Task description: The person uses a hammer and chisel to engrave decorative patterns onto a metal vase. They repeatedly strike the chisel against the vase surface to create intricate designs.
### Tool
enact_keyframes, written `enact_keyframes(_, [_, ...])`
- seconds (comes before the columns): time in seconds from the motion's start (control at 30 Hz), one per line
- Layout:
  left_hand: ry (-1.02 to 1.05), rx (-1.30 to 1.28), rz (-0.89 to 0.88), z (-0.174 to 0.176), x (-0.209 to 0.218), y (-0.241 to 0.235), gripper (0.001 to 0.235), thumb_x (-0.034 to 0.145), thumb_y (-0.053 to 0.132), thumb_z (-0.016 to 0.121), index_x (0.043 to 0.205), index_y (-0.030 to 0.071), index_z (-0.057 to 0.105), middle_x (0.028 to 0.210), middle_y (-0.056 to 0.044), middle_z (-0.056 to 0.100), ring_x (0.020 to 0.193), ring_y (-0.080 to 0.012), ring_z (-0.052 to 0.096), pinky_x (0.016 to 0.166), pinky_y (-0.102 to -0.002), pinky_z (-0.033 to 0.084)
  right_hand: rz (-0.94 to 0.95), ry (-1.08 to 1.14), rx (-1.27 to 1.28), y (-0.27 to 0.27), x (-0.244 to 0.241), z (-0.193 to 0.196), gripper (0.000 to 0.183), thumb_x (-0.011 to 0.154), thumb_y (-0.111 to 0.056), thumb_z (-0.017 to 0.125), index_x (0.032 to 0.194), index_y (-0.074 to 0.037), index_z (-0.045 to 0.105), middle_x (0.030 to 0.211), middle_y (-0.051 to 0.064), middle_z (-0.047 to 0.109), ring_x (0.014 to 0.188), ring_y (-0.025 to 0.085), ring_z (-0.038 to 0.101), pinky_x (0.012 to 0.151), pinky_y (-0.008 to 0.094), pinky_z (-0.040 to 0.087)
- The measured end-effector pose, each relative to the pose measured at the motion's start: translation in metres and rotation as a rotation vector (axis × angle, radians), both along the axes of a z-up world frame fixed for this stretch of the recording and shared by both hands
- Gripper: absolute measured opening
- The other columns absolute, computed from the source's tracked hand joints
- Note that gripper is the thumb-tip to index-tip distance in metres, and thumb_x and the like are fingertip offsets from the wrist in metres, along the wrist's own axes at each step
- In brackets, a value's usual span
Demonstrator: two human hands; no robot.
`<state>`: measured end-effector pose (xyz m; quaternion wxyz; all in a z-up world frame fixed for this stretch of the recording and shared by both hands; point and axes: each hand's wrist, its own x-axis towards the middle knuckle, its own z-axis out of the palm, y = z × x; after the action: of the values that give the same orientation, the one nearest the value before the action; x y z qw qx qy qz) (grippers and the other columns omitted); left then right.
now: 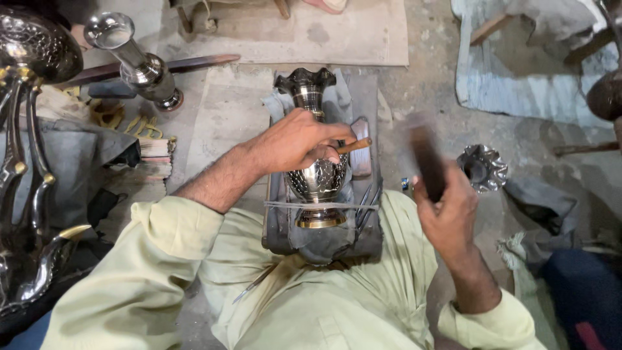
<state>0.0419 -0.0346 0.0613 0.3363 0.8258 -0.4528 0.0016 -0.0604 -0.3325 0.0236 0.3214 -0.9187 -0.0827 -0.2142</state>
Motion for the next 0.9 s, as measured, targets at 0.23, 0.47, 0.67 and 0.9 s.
enact_keyframes(0.23, [-0.066,-0.054,-0.063,-0.002,0.003,0.003,0.029,0.088,0.019,0.078,0.114,0.008,0.069,0.078,-0.010,0.075,0.075,-0.0304,0.074,0.063,-0.044,0.052,-0.091,0.013,0.075,0.004,-0.006,-0.008,0.040,0.090,-0.012,0.077,0.126,-0.004,0.061,0.099,0.017,0.068,0.088,0.036,0.068,0.080,0.044,0.052])
enact_keyframes(0.47, [0.012,0.022,-0.030,-0.001,0.002,0.000,0.033,0.087,0.022,0.076,0.116,0.009,0.069,0.075,-0.008,0.075,0.070,-0.0249,0.076,0.064,-0.043,0.052,-0.069,-0.066,-0.024,0.002,-0.012,-0.020,0.044,0.086,-0.007,0.076,0.127,-0.004,0.062,0.107,0.017,0.070,0.098,0.034,0.067,0.086,0.041,0.053])
enact_keyframes(0.67, [0.019,0.006,-0.058,-0.004,0.005,0.001,0.032,0.088,0.022,0.076,0.116,0.009,0.068,0.079,-0.008,0.077,0.075,-0.0265,0.076,0.065,-0.044,0.053,-0.047,-0.082,0.010,0.002,-0.014,-0.027,0.042,0.088,-0.004,0.076,0.127,-0.003,0.061,0.108,0.014,0.069,0.100,0.030,0.068,0.089,0.040,0.052])
enact_keyframes(0.9, [0.007,0.005,-0.075,-0.007,0.005,0.004,0.033,0.089,0.024,0.077,0.117,0.009,0.068,0.078,-0.010,0.075,0.076,-0.0319,0.074,0.065,-0.046,0.052,-0.033,-0.124,-0.282,0.002,-0.013,-0.021,0.047,0.081,-0.002,0.075,0.126,-0.002,0.063,0.112,0.018,0.071,0.102,0.038,0.067,0.090,0.045,0.052])
